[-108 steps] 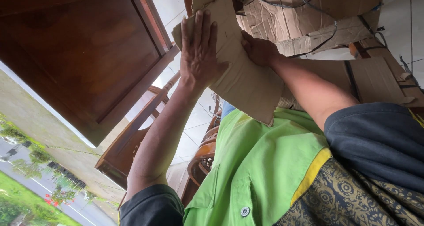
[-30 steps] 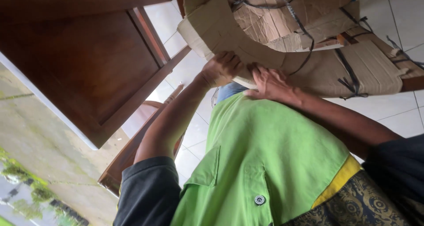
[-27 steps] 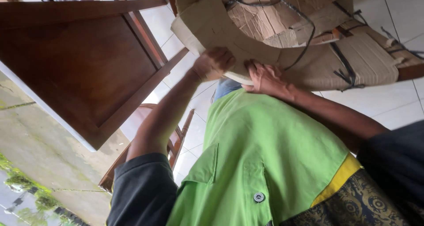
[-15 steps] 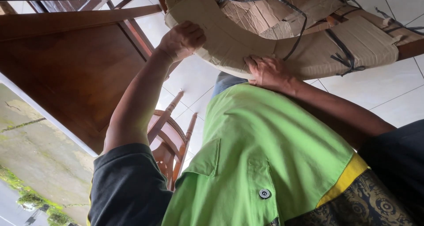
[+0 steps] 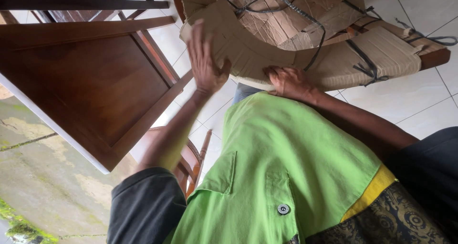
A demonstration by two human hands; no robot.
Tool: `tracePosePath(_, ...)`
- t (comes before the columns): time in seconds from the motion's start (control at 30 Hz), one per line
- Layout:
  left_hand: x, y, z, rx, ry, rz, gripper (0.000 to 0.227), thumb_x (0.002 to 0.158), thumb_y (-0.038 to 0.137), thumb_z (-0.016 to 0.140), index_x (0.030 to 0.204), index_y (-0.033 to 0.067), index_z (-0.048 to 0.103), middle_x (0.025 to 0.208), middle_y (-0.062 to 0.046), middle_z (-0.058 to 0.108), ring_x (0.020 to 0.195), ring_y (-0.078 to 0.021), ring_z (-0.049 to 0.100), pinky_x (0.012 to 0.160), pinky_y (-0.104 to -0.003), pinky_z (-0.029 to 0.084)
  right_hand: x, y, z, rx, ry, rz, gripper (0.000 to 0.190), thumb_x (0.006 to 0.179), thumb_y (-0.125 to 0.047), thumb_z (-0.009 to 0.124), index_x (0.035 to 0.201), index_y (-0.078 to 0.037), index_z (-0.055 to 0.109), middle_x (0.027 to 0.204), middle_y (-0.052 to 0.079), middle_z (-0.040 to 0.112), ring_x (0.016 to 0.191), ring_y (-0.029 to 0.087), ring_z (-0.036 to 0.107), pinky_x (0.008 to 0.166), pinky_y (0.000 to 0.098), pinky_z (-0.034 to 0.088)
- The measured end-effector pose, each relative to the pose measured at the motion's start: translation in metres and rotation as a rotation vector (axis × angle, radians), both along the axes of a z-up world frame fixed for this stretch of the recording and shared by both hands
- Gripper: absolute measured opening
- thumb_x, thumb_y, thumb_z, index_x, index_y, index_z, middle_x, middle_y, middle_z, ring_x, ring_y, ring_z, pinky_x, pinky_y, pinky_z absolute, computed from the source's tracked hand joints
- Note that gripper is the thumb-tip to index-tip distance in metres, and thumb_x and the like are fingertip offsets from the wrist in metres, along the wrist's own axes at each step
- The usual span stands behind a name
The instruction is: Wrapping a wooden chair with cardboard and securing it with string for protection.
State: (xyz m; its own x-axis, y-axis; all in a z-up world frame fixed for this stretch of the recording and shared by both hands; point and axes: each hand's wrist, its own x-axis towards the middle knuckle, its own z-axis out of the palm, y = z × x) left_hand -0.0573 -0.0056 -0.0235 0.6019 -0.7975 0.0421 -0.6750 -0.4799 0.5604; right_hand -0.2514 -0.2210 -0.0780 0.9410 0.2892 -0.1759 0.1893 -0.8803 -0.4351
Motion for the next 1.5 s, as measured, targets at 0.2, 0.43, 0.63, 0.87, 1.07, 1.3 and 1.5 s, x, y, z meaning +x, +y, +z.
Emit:
tracePosePath(0.2, -0.028, -0.045, -0.035, -0.006, 0.334, 1.006, 0.105, 0.092, 0.023, 0.069, 0.168, 0.0108, -0.003, 0.170, -0.023, 0.002, 0.158, -0.0449, 0.016, 0.128, -0.057, 0.025, 0.004, 0.003, 0.005, 0.002, -0.012, -0.097, 0.075, 0.076, -0.070, 0.071, 0.123, -0.011, 0.068, 0.113, 0.009, 0.073, 0.088, 0.027, 0.076, 0.074, 0.0384, 0.062)
tracePosePath(0.43, 0.001, -0.027, -0.093, 0.236, 0.341, 1.310, 0.054, 0.089, 0.037, 0.068, 0.134, 0.0185, 0.045, 0.109, -0.011, 0.072, 0.107, -0.0349, 0.073, 0.096, -0.054, 0.054, 0.025, -0.010, 0.040, 0.246, 0.188, -0.164, 0.072, 0.083, -0.060, 0.070, 0.132, -0.008, 0.064, 0.122, 0.016, 0.069, 0.100, 0.038, 0.073, 0.083, 0.0498, 0.060)
tracePosePath(0.63, -0.002, -0.039, -0.073, 0.187, 0.263, 1.282, 0.050, 0.091, 0.027, 0.064, 0.134, 0.0114, 0.044, 0.110, -0.019, 0.071, 0.107, -0.0435, 0.071, 0.094, -0.058, 0.053, 0.023, -0.025, -0.019, 0.537, 0.593, -0.345, 0.069, 0.105, -0.066, 0.037, 0.130, -0.010, 0.068, 0.118, 0.017, 0.070, 0.102, 0.044, 0.069, 0.090, 0.0537, 0.054)
tracePosePath(0.87, -0.002, -0.045, -0.074, 0.258, -0.248, 0.509, 0.081, 0.097, -0.002, 0.055, 0.165, 0.0179, 0.016, 0.174, -0.013, 0.016, 0.167, -0.0342, 0.011, 0.142, -0.057, 0.009, 0.119, -0.041, 0.042, 1.102, 0.476, -1.112, 0.073, 0.094, -0.067, 0.028, 0.126, -0.014, 0.066, 0.080, 0.002, 0.066, 0.045, 0.003, 0.034, 0.036, 0.0203, 0.022)
tracePosePath(1.07, -0.001, -0.049, -0.031, 0.103, -0.216, 0.129, 0.050, 0.112, 0.045, 0.042, 0.149, 0.0111, 0.043, 0.092, -0.006, 0.072, 0.074, -0.0168, 0.068, 0.067, -0.033, 0.056, 0.189, -0.006, 0.036, 1.108, 0.343, -0.656, 0.098, 0.095, -0.080, 0.010, 0.157, -0.005, 0.022, 0.156, 0.021, 0.037, 0.115, 0.024, 0.058, 0.103, 0.0501, 0.050)
tracePosePath(1.3, 0.009, -0.050, -0.025, -0.008, -0.154, 0.254, 0.032, 0.108, 0.042, 0.045, 0.115, 0.0156, 0.062, 0.080, 0.000, 0.060, 0.059, -0.0111, 0.054, 0.051, -0.027, 0.048, 0.229, 0.009, 0.072, 1.113, 0.845, -0.865, 0.120, 0.061, -0.091, 0.005, 0.164, -0.032, 0.022, 0.115, 0.004, 0.071, 0.084, 0.012, 0.063, 0.057, 0.0282, 0.046)
tracePosePath(1.5, 0.016, -0.057, -0.008, 0.059, -0.117, 0.215, 0.012, 0.096, 0.026, 0.058, 0.101, 0.0155, 0.063, 0.082, -0.001, 0.060, 0.068, -0.0192, 0.060, 0.058, -0.035, 0.046, 0.219, 0.011, 0.061, 1.275, 0.879, -0.873, 0.121, 0.061, -0.094, 0.013, 0.166, -0.033, 0.014, 0.116, 0.009, 0.055, 0.076, 0.013, 0.051, 0.043, 0.0229, 0.030)
